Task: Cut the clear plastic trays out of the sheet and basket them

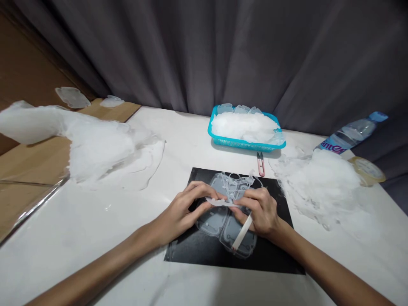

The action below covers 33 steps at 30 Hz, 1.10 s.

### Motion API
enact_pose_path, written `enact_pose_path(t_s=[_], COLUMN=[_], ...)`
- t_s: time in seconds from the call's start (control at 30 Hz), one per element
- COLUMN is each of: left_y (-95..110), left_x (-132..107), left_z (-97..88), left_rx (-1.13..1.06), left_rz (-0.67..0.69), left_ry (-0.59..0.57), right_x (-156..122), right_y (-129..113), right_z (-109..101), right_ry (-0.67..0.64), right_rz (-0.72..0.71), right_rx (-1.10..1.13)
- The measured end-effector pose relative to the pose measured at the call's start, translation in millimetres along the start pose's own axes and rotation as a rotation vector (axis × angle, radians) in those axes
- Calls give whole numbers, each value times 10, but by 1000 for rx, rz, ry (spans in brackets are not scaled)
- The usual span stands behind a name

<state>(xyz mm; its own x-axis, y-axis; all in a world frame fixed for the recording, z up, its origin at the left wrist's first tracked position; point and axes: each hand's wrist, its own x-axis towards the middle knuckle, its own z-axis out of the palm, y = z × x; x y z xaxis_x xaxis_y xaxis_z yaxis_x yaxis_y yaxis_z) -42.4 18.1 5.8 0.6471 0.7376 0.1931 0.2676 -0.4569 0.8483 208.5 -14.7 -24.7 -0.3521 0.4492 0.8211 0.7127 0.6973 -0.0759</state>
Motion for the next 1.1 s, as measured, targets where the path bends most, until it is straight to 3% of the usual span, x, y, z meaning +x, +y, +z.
enact_pose_path(t_s=[0.4, 0.53, 0.67, 0.8, 0.87, 0.93, 1.1], left_y=[-7, -22, -88, -149, -178, -210, -285], left_x=[19, 16, -24, -80, -109, -136, -194], left_z=[59, 117, 154, 190, 204, 217, 279], left_rx=[150, 368, 598, 717, 750, 801, 994], left_rz=[-43, 49, 122, 151, 153, 171, 258], left_ry=[-127, -139, -135, -73, -26, 7, 65], right_x=[29, 81, 356, 926, 1209, 1403, 1398], right_y=[13, 52, 373, 987, 1284, 1490, 1553], right_z=[12, 60, 48, 10, 77, 212, 553], right_ry=[27, 121, 290, 458, 393, 198, -112], right_rz=[-27, 173, 438, 465, 457, 424, 247], right_rx=[140, 236, 148, -132, -271, -286, -158])
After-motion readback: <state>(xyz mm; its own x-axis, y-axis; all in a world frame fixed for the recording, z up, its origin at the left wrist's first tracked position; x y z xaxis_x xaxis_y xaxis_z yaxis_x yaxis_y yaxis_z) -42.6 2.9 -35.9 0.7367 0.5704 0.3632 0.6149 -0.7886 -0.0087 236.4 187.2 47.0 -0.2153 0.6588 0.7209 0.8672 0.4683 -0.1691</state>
